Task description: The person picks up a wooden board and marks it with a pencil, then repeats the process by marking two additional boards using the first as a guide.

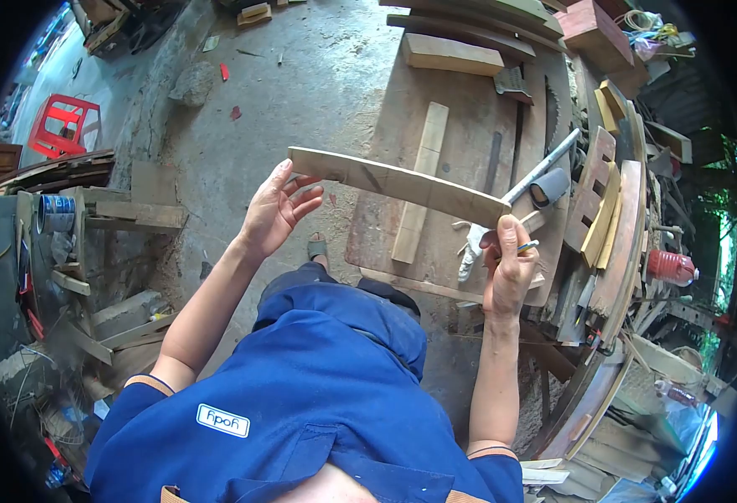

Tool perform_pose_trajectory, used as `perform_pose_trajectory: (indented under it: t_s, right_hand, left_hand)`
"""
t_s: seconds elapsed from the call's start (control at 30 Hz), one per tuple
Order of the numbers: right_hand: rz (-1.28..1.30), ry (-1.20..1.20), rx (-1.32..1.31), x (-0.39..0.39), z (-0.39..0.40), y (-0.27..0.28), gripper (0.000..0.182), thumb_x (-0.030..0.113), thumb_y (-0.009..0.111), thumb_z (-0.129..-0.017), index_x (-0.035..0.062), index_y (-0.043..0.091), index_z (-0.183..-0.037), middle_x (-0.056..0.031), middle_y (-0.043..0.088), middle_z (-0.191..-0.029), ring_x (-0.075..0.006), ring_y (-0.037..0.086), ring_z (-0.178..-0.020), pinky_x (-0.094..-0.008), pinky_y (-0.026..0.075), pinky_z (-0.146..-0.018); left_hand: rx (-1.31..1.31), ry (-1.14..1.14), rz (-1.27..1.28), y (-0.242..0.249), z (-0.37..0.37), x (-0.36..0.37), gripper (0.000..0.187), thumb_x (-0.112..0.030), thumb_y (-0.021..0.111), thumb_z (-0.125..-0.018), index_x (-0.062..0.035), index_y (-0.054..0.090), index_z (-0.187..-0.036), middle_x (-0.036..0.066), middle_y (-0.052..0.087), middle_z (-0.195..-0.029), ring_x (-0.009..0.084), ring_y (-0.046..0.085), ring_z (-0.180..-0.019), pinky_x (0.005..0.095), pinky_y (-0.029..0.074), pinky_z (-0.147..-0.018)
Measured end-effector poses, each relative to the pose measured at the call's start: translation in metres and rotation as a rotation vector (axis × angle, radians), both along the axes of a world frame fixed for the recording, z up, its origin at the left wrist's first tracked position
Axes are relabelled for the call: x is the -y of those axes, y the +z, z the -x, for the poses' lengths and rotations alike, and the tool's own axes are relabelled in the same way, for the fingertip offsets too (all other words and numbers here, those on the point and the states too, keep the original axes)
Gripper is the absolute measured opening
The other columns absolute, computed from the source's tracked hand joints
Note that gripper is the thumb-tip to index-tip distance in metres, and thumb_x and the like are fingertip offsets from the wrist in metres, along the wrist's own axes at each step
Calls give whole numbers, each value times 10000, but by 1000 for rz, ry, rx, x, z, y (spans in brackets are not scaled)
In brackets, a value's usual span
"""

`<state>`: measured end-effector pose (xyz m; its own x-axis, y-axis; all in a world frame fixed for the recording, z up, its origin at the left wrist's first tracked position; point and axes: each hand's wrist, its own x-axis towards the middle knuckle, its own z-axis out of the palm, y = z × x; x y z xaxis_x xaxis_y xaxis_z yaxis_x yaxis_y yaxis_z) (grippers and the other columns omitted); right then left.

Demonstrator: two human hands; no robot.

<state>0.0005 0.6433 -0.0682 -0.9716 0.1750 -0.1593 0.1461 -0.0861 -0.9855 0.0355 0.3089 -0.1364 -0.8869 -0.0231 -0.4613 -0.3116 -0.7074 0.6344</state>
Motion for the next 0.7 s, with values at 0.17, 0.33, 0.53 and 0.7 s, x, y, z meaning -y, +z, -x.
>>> perform_pose_trajectory:
  t_s: [0.17,0.33,0.53,0.7]
  right_hand:
    - [-125,375,1,5,-7,-9,325,284,662,-1005,21,696,-1192,26,624,-754,2,403,-586,-180,276,-518]
    - [-165,540,81,20,-13,-3,395,297,631,-1012,7,637,-1281,-19,668,-826,-6,473,-632,-168,299,-521]
    - [-94,509,180,22,-20,-18,289,301,611,-1026,31,680,-1103,-62,722,-841,-14,523,-615,-165,305,-495]
    - [-109,527,284,23,-27,-19,277,260,606,-1029,20,691,-1137,-85,732,-803,-30,540,-555,-166,334,-492]
  left_hand:
    - [71,113,-128,-9,-8,26,404,-402,561,-1035,-67,467,-1240,83,508,-1071,220,655,-1043,304,610,-957]
    - [41,101,-2,-12,-15,41,329,-304,618,-1018,-111,476,-1244,70,565,-1103,195,654,-1017,305,614,-908]
    - [33,97,105,-18,-18,43,339,-270,641,-1008,-114,496,-1272,61,618,-1130,175,674,-982,301,605,-892]
    - [40,119,181,-18,-16,42,398,-237,692,-976,-60,506,-1279,100,655,-1093,190,698,-961,318,621,-862]
